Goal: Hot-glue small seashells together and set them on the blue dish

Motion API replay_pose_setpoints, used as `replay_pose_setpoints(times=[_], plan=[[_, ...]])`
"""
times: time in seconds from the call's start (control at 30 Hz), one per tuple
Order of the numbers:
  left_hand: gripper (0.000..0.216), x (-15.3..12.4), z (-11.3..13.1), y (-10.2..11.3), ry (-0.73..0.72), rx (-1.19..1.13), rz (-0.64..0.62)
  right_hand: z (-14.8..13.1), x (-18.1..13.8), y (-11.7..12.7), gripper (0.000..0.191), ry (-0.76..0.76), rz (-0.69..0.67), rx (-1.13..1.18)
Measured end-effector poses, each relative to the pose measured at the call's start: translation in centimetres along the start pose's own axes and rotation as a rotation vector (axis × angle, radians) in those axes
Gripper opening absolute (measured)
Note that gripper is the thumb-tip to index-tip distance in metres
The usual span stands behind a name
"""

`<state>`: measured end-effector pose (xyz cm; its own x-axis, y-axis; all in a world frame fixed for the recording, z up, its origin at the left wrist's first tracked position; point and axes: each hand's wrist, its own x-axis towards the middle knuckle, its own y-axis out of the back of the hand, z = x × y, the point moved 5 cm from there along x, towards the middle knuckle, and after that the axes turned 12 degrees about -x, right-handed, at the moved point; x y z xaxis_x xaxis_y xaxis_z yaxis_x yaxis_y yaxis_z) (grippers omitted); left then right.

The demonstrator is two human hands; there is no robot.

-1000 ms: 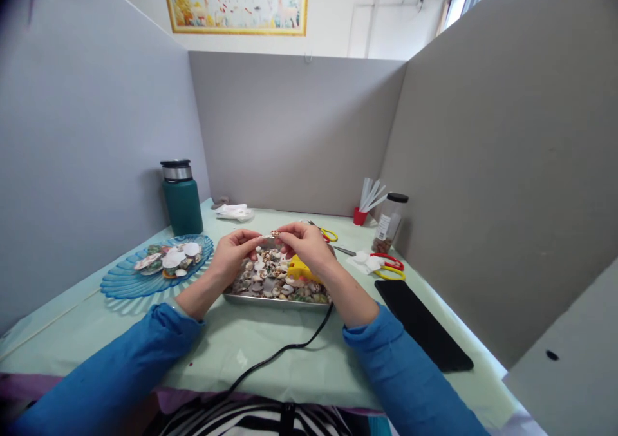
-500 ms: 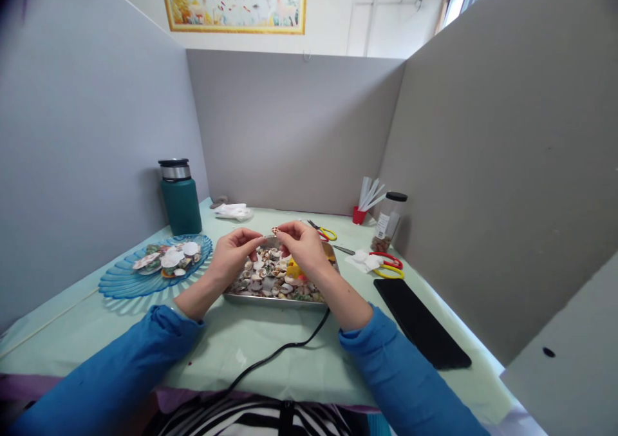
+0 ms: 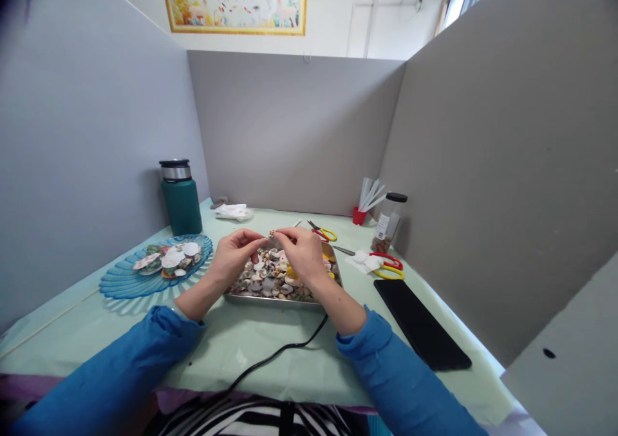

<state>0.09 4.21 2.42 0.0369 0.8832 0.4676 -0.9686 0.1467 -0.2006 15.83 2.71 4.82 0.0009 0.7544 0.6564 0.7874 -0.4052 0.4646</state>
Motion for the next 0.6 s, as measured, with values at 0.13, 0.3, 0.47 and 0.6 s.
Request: replay_pose_setpoints(times=[0.13, 0.3, 0.47, 0.6], plan=[[0.020, 0.0, -0.1, -0.1, 0.008, -0.009, -0.008, -0.4, -0.2, 0.2, 0.018, 0.102, 0.063, -0.139], [0.022, 0.0, -0.2, -0.1, 0.025, -0.024, -0.016, -1.0, -0.7, 0.3, 0.021, 0.182, 0.077, -0.301], [0.022, 0.0, -0.2, -0.3, 0.057, -0.076, 0.002, -1.5, -1.0, 0.2, 0.024, 0.244, 0.079, -0.454], [0.023, -0.1, -0.1, -0.4, 0.077, -0.105, 0.011, -1.8, -1.2, 0.2, 0.026, 0.269, 0.089, -0.514]])
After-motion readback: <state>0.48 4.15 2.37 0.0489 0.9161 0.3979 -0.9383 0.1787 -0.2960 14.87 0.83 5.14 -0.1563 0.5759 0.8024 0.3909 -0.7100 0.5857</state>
